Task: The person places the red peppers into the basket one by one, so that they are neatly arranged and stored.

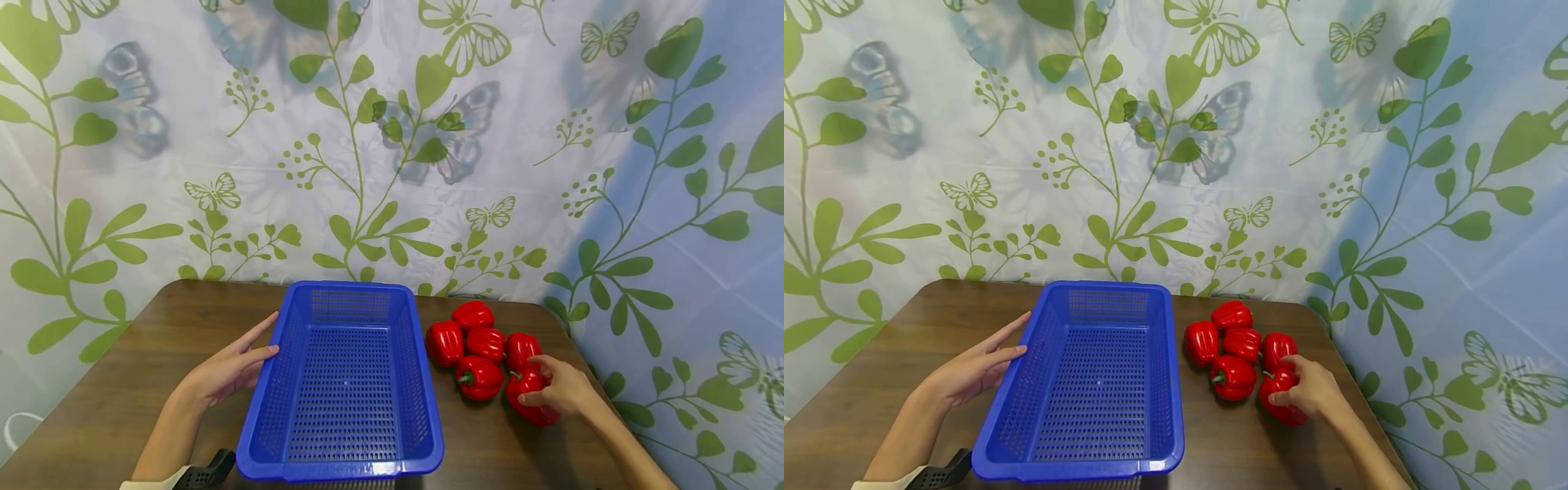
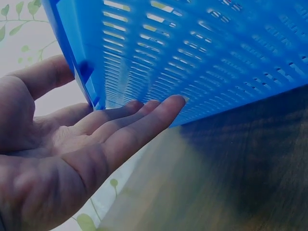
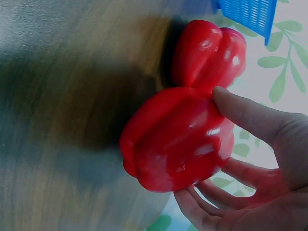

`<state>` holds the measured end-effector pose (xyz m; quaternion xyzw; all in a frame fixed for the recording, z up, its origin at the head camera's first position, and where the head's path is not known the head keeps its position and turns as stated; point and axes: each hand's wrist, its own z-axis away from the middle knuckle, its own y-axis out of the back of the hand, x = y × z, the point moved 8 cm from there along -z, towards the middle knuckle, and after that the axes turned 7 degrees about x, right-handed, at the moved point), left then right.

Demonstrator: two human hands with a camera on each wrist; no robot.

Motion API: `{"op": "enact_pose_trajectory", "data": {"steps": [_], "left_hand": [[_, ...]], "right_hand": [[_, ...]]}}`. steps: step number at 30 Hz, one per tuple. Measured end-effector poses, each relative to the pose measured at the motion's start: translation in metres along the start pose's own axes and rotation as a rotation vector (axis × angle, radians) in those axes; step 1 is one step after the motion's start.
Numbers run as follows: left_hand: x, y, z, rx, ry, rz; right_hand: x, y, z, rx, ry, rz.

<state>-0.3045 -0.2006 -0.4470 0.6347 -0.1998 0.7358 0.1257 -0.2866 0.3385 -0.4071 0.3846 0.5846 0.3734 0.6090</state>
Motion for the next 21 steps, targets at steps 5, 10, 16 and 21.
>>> {"op": "enact_pose_trajectory", "data": {"steps": [5,10,16,21], "left_hand": [[-0.001,0.002,-0.001,0.006,0.007,-0.001],[0.0,0.001,-0.001,0.0,-0.003,-0.001],[0.001,0.0,-0.002,-0.025,-0.015,0.007],[0.001,-0.001,-0.002,-0.028,-0.011,0.009]], "right_hand": [[-0.007,0.009,0.0,-0.026,0.004,-0.032],[-0.018,0.018,-0.006,-0.013,0.029,-0.016],[-0.03,0.023,-0.011,0.008,0.056,-0.025],[-0.04,0.031,-0.014,0.049,0.087,-0.019]]}}
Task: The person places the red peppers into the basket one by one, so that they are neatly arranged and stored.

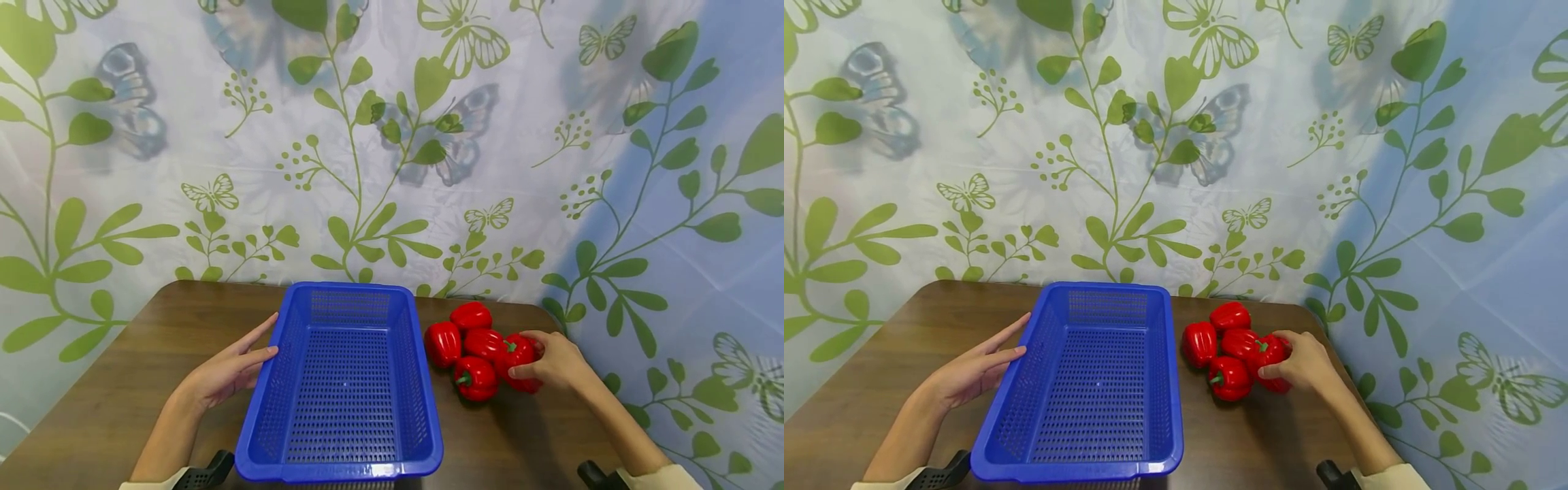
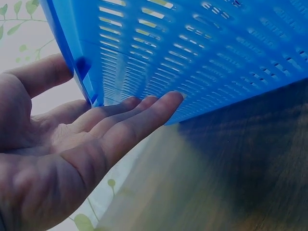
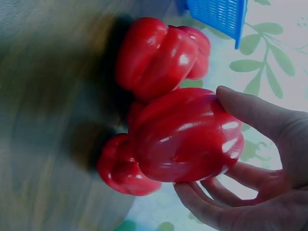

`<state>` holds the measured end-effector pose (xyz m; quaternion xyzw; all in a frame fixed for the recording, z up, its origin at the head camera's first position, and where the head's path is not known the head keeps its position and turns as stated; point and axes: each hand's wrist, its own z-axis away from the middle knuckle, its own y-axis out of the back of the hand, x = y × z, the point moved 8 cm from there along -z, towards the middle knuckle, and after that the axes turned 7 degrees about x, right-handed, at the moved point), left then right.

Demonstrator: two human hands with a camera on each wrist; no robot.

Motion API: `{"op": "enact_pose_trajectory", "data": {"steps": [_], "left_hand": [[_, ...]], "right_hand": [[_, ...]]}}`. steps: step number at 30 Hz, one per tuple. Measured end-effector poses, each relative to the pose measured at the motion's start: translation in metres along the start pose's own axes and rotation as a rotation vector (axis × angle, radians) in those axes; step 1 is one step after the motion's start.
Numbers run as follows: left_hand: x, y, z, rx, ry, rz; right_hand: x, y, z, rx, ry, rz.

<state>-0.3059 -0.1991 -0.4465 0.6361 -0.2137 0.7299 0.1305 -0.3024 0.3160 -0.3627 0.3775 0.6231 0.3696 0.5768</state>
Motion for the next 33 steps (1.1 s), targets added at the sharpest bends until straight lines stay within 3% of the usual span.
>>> {"op": "enact_pose_trajectory", "data": {"steps": [12,20,33], "left_hand": [[-0.002,0.001,-0.004,0.047,0.004,-0.029],[-0.002,0.002,-0.005,0.051,-0.004,-0.023],[-0.008,0.007,-0.006,0.08,-0.005,-0.026]], "right_hand": [[-0.033,0.013,-0.01,-0.004,0.001,-0.028],[-0.064,0.017,-0.027,0.066,0.048,-0.052],[-0.124,0.002,-0.047,0.032,0.089,-0.222]]}}
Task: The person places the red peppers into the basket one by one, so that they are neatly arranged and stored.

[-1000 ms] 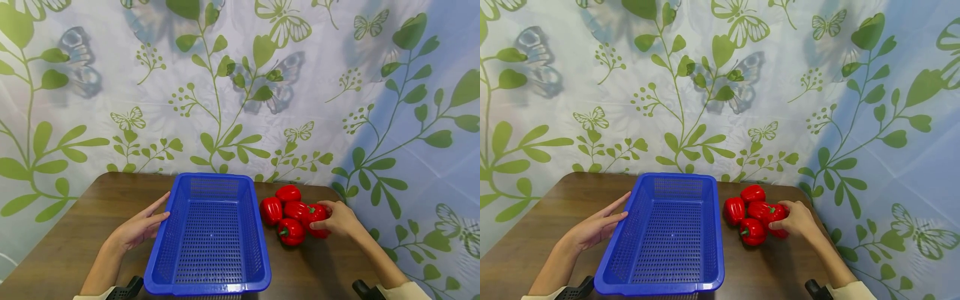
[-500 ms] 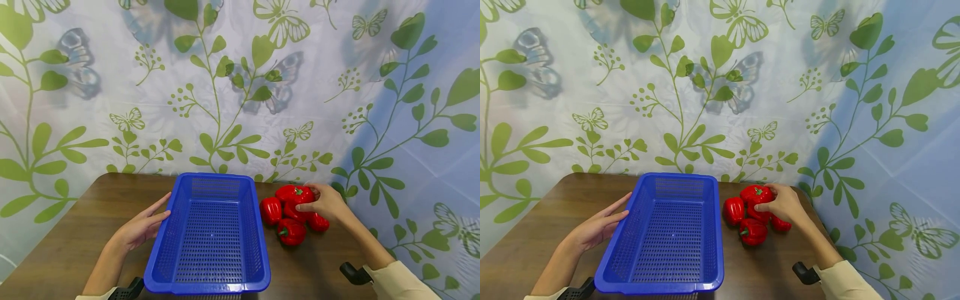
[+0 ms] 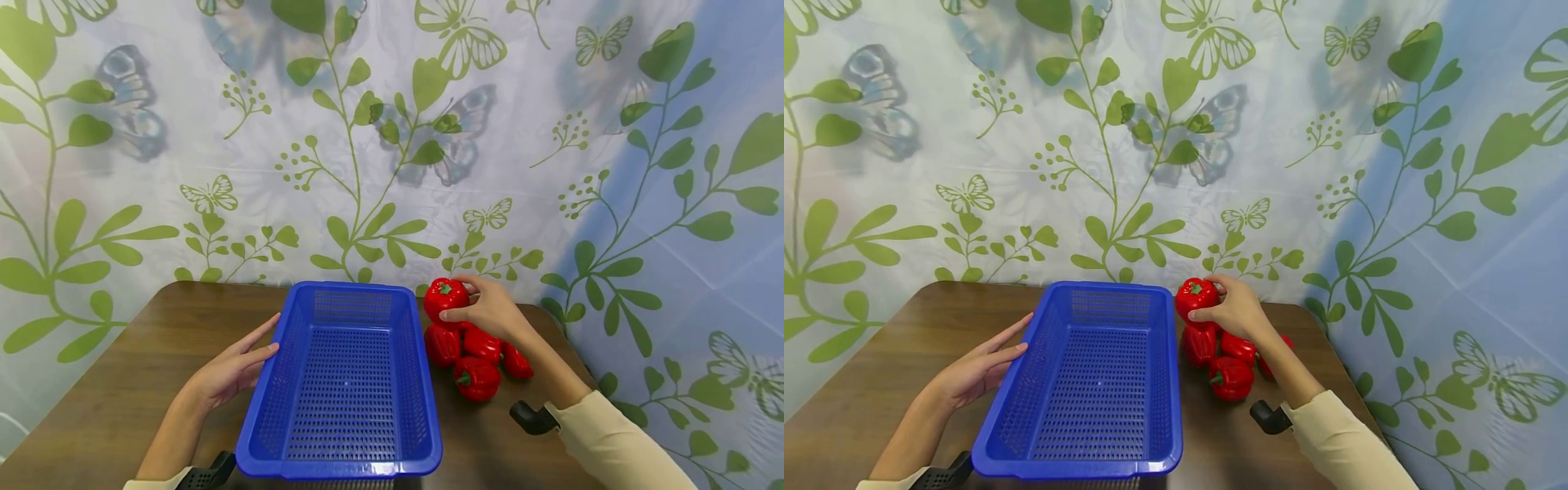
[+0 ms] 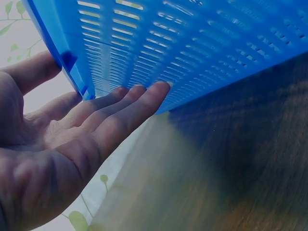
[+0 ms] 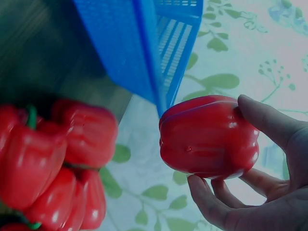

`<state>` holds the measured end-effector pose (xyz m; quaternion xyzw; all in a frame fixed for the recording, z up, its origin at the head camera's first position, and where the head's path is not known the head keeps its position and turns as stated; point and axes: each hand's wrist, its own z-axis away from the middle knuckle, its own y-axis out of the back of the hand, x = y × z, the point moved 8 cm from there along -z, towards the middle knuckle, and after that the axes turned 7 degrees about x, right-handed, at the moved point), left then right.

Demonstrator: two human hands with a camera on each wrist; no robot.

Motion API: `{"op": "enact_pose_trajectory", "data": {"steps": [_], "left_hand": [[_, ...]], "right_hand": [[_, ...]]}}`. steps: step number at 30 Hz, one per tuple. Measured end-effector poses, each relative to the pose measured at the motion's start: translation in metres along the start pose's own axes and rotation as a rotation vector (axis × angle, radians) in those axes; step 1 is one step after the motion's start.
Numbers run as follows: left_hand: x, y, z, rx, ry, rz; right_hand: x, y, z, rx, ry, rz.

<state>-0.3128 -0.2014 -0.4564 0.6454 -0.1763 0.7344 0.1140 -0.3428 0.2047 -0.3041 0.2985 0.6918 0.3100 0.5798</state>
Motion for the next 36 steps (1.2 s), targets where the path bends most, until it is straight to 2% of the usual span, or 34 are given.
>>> {"op": "enact_pose_trajectory", "data": {"steps": [18,23,32,36], "left_hand": [[0.0,0.0,0.002,-0.018,-0.014,0.007],[-0.002,0.002,0.001,-0.007,0.0,0.02],[0.0,-0.001,0.0,-0.024,-0.017,0.035],[-0.001,0.001,-0.001,-0.007,-0.002,0.038]], "right_hand": [[-0.052,-0.047,-0.027,-0.01,0.054,-0.159],[-0.064,-0.059,-0.036,-0.018,0.049,-0.191],[-0.085,-0.086,-0.044,-0.032,0.054,-0.272],[-0.093,-0.1,-0.047,-0.049,0.042,-0.318]]}}
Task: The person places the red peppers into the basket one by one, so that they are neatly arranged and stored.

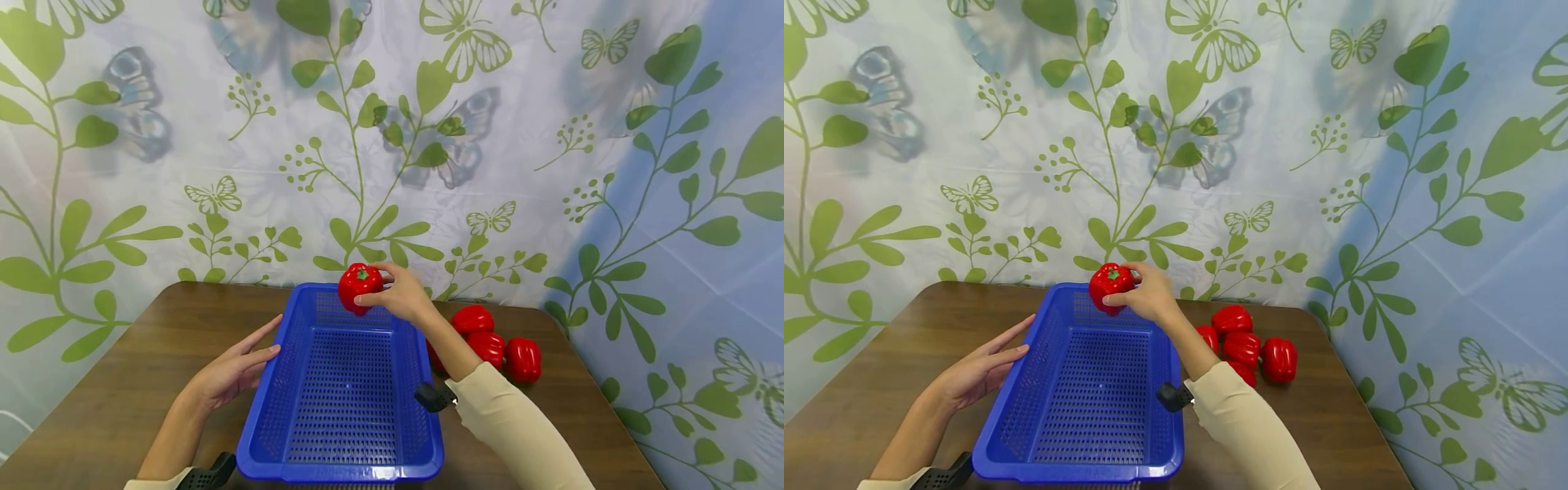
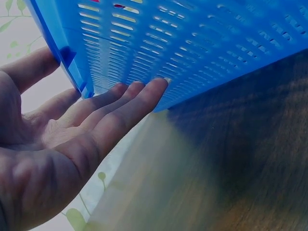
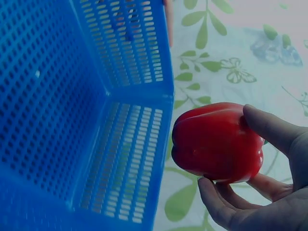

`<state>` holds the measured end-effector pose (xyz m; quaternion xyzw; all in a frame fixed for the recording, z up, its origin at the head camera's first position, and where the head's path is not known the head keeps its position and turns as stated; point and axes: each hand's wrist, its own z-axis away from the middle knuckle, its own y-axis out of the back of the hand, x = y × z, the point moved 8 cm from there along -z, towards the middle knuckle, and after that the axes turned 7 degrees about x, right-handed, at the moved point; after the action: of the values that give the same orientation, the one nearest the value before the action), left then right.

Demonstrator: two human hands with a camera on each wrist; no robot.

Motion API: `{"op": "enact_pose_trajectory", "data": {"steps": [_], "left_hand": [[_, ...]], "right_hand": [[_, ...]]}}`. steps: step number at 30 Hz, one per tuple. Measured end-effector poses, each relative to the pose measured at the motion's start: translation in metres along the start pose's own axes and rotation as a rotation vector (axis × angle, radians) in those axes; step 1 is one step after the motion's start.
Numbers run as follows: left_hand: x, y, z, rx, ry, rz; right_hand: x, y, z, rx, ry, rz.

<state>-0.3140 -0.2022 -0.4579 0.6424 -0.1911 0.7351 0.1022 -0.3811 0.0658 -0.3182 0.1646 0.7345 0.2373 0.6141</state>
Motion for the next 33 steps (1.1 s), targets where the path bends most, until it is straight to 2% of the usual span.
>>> {"op": "enact_pose_trajectory", "data": {"steps": [13,23,33], "left_hand": [[0.001,-0.003,-0.002,-0.027,-0.014,-0.008],[-0.001,0.001,-0.001,-0.003,0.015,-0.011],[-0.002,0.002,0.0,0.011,0.014,-0.011]], "right_hand": [[-0.007,-0.035,-0.009,-0.025,-0.014,-0.092],[-0.006,-0.063,-0.016,-0.025,-0.025,-0.083],[0.009,-0.082,-0.021,-0.022,-0.097,-0.061]]}}
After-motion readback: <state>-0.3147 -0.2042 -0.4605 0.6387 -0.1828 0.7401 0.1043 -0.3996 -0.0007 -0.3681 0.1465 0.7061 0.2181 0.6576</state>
